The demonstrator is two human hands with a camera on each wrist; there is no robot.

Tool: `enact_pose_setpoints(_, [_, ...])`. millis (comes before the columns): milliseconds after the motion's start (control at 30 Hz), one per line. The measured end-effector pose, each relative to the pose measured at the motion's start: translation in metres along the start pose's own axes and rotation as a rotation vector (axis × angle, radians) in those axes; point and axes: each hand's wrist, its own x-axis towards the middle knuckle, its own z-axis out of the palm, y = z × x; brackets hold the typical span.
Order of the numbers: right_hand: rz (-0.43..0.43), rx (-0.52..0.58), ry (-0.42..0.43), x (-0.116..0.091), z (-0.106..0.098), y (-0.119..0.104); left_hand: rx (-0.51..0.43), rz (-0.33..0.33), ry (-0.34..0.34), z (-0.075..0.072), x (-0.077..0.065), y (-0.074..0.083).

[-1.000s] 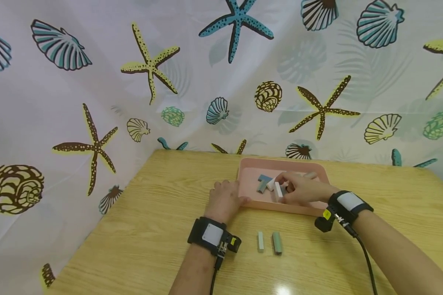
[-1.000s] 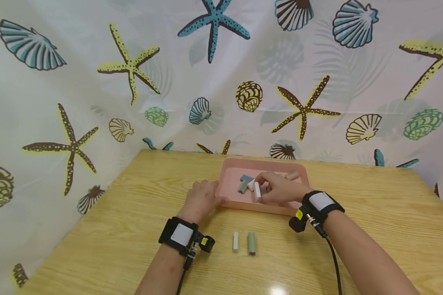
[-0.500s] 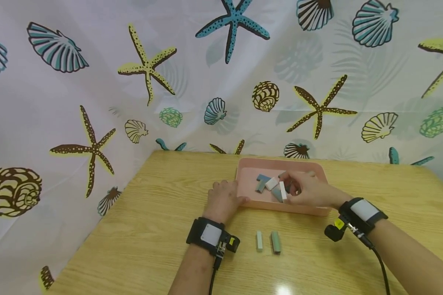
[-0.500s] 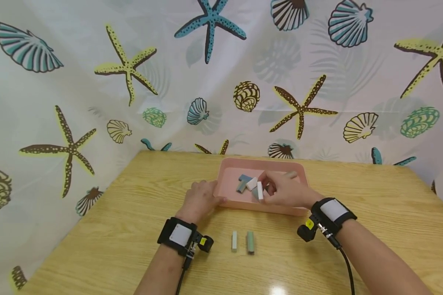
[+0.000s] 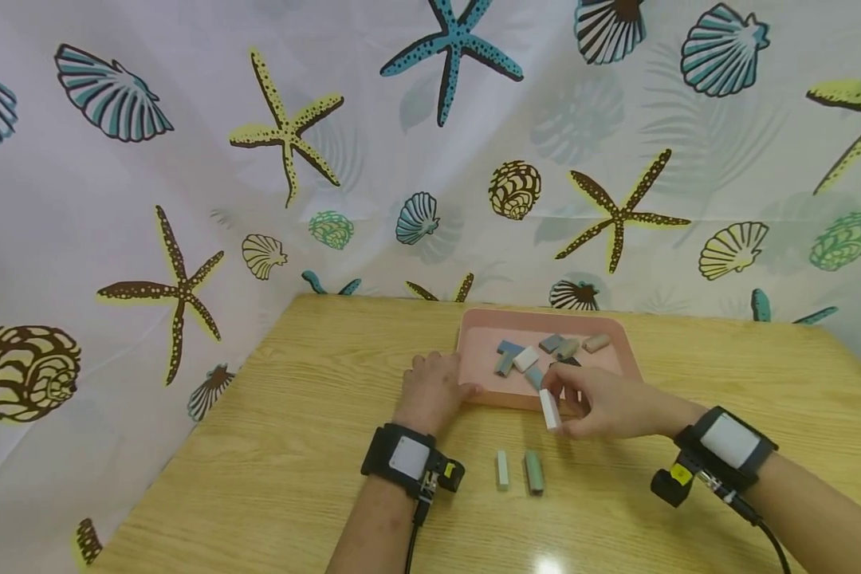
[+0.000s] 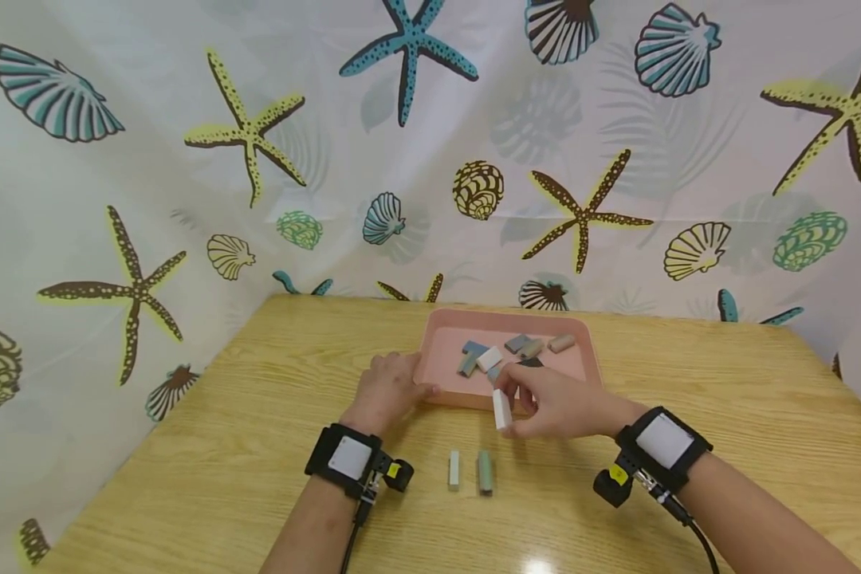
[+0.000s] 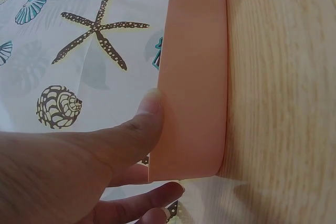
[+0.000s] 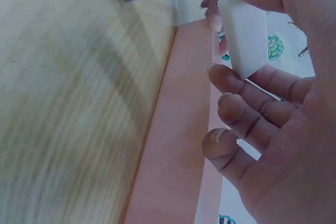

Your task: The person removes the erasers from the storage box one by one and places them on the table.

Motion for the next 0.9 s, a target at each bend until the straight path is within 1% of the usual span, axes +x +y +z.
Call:
enact_pose_setpoints(167, [-0.043,-0.028,-0.040,-0.011,0.006,-0.004,0.009,0.004,0.001,0.000,0.000,0.001])
enact_pose_setpoints(267, [-0.062,-0.064,-0.066,-0.016,0.011,-0.006,0.013,0.005,0.003,-0.001,0.000,0.000])
enact_pose_setpoints(467, [-0.019,-0.127,-0.122,-0.022,0.020,-0.009,0.001,0.005,0.004,-0.001,0.000,0.001])
enact_pose_setpoints(767, [-0.020,-0.293,-0.142,-0.025,0.028,-0.014,0.002,0.000,0.007,0.000,0.000,0.001])
enact_pose_setpoints(900, [-0.013,-0.340,-0.151,-0.027,0.030,-0.016,0.004,0.003,0.011,0.000,0.000,0.002])
